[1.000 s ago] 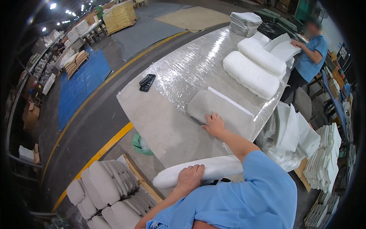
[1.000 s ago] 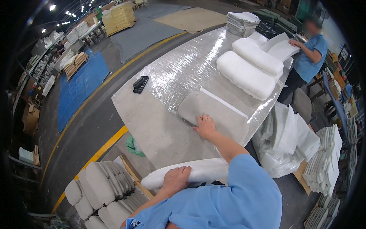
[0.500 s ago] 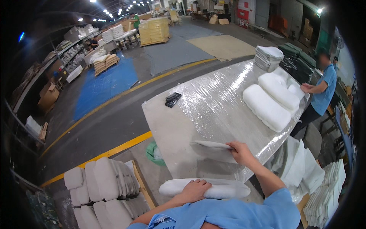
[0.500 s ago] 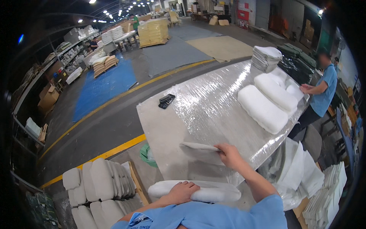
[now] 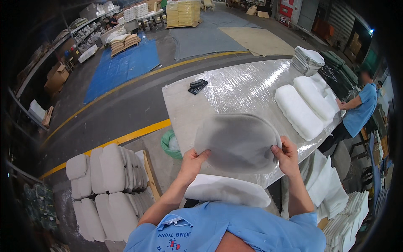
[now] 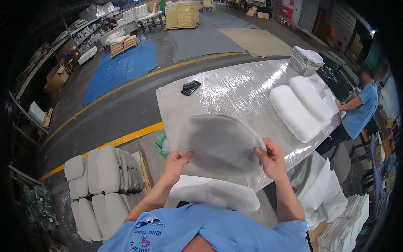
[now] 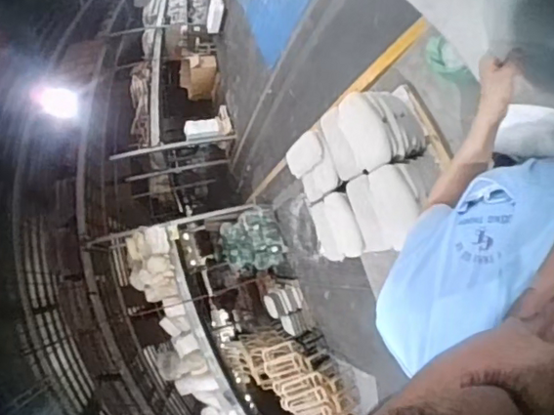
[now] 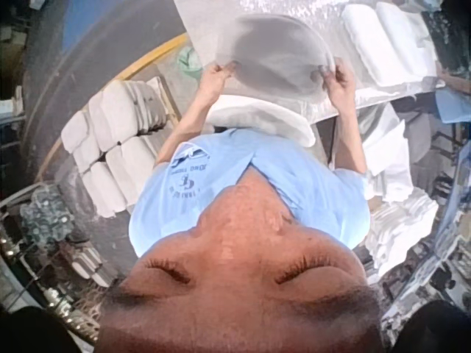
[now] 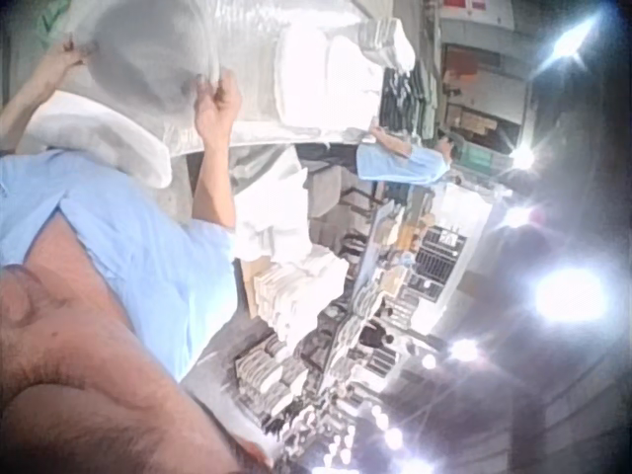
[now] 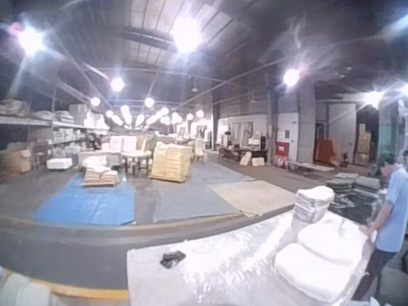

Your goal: The person inserts white foam cushions into gray fabric covers at a factory workbench. The person repeatedly picks up a foam cushion, slides it into a cover, adjusts the fit, and places the finished unit on a stack. A coworker across the table performs similar stuffing and stacking actions.

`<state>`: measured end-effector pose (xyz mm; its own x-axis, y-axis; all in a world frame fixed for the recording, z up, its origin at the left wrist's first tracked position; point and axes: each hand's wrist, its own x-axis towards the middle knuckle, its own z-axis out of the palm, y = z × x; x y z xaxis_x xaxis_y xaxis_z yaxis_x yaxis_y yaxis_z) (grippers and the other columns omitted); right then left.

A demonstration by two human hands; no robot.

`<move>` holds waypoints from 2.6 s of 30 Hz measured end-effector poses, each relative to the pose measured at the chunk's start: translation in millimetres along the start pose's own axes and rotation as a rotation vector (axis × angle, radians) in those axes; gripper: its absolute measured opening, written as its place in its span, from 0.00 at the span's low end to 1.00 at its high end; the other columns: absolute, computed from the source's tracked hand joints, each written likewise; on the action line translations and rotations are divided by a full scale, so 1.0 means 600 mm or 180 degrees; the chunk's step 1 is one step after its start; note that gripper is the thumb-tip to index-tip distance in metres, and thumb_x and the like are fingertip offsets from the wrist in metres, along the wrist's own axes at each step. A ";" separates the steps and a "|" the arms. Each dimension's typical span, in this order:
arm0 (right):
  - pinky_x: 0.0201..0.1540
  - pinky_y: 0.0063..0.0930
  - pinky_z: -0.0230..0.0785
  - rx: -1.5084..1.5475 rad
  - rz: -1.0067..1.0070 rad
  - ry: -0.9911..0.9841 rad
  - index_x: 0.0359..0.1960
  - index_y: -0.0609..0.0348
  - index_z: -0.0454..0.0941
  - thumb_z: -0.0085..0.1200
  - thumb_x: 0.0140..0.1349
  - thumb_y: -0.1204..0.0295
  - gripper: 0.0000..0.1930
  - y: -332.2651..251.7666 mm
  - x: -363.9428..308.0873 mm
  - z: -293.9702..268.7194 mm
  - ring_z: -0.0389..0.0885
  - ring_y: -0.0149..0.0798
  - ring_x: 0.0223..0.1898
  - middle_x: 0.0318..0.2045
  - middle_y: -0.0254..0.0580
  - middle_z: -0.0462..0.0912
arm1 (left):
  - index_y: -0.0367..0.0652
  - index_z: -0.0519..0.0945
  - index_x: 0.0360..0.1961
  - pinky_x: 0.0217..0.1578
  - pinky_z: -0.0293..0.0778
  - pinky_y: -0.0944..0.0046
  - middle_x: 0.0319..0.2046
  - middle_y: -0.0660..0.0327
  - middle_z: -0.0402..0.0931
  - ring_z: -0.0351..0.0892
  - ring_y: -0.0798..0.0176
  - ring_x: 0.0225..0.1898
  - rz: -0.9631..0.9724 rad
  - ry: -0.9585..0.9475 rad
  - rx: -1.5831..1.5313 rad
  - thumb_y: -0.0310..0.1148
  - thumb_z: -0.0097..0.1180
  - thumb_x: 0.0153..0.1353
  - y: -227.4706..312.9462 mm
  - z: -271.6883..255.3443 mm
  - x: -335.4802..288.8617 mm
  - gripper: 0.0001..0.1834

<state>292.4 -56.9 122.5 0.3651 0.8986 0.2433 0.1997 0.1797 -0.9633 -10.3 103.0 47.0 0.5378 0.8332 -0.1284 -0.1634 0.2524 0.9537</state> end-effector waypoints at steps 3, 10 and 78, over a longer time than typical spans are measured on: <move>0.46 0.19 0.67 0.0470 0.0079 -0.0012 0.48 0.61 0.81 0.60 0.69 0.80 0.08 0.006 -0.008 0.010 0.75 0.21 0.40 0.38 0.25 0.81 | 0.35 0.83 0.53 0.52 0.74 0.67 0.46 0.65 0.86 0.80 0.72 0.49 0.0352 0.0342 0.0723 0.29 0.62 0.71 0.023 -0.002 -0.007 0.14; 0.51 0.20 0.68 0.0717 0.0251 0.0349 0.49 0.60 0.81 0.60 0.69 0.78 0.08 0.054 -0.040 0.017 0.77 0.22 0.43 0.41 0.26 0.83 | 0.35 0.82 0.55 0.54 0.74 0.65 0.49 0.63 0.85 0.81 0.68 0.51 -0.0044 -0.0730 -0.0856 0.30 0.61 0.71 0.057 -0.018 -0.035 0.15; 0.51 0.34 0.75 0.0589 0.2599 -0.2160 0.58 0.53 0.74 0.47 0.77 0.46 0.24 0.097 -0.029 0.287 0.81 0.38 0.48 0.46 0.38 0.80 | 0.42 0.78 0.43 0.33 0.66 0.74 0.31 0.75 0.72 0.65 0.79 0.32 -0.0582 0.0473 -0.1359 0.43 0.47 0.81 -0.019 0.004 -0.182 0.16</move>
<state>141.0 7.1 42.7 -0.2663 0.7985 -0.5399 -0.0374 -0.5683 -0.8220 -65.2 8.0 50.7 0.4707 0.8097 -0.3505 -0.4185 0.5546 0.7192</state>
